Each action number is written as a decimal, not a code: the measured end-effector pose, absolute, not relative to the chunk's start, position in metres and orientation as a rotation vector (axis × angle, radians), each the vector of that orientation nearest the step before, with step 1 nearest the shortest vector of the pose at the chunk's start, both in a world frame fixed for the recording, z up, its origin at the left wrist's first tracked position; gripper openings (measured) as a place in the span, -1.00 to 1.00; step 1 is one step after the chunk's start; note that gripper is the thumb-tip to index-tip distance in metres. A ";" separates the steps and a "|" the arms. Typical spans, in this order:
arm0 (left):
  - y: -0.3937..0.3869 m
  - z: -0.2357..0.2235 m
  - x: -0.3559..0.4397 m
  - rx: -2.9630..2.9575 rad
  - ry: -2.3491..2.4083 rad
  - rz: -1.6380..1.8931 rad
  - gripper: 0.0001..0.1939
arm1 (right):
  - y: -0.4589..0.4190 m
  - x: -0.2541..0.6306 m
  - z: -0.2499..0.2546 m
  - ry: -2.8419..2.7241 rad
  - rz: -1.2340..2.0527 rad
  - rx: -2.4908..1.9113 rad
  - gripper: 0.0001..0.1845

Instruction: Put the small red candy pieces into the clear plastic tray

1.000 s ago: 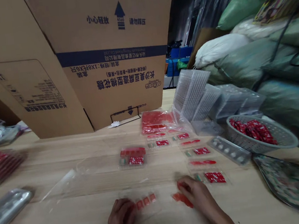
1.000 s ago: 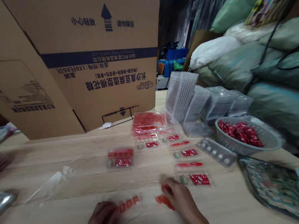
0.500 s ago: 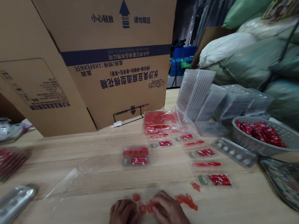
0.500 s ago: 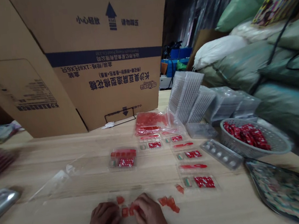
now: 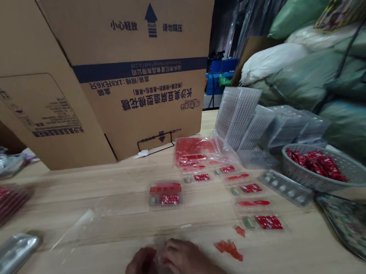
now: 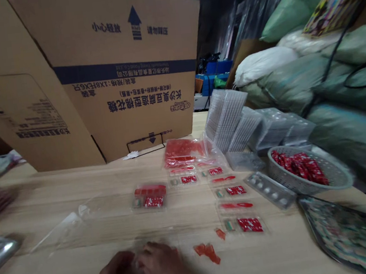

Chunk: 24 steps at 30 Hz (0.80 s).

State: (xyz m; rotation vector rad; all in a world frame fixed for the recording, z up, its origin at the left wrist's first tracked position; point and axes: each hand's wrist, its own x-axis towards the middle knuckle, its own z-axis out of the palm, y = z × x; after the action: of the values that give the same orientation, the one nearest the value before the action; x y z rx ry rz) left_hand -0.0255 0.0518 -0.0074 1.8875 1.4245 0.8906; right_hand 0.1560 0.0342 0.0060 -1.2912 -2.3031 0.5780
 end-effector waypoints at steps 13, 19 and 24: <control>0.043 -0.018 -0.037 1.950 1.200 1.013 -0.81 | 0.041 0.138 -0.008 -2.390 0.548 -1.211 -0.93; 0.045 -0.032 -0.038 2.318 1.076 1.095 -0.85 | 0.055 0.167 0.002 -2.079 0.648 -1.408 -0.80; 0.049 -0.038 -0.036 2.383 0.961 1.069 -0.84 | 0.071 0.164 -0.003 -2.143 0.751 -1.386 -0.79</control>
State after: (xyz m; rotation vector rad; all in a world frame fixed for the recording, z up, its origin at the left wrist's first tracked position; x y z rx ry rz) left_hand -0.0360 0.0492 -0.0381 2.3833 0.9610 1.0688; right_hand 0.1636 0.0706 -0.0032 -1.3857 -2.1426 0.7512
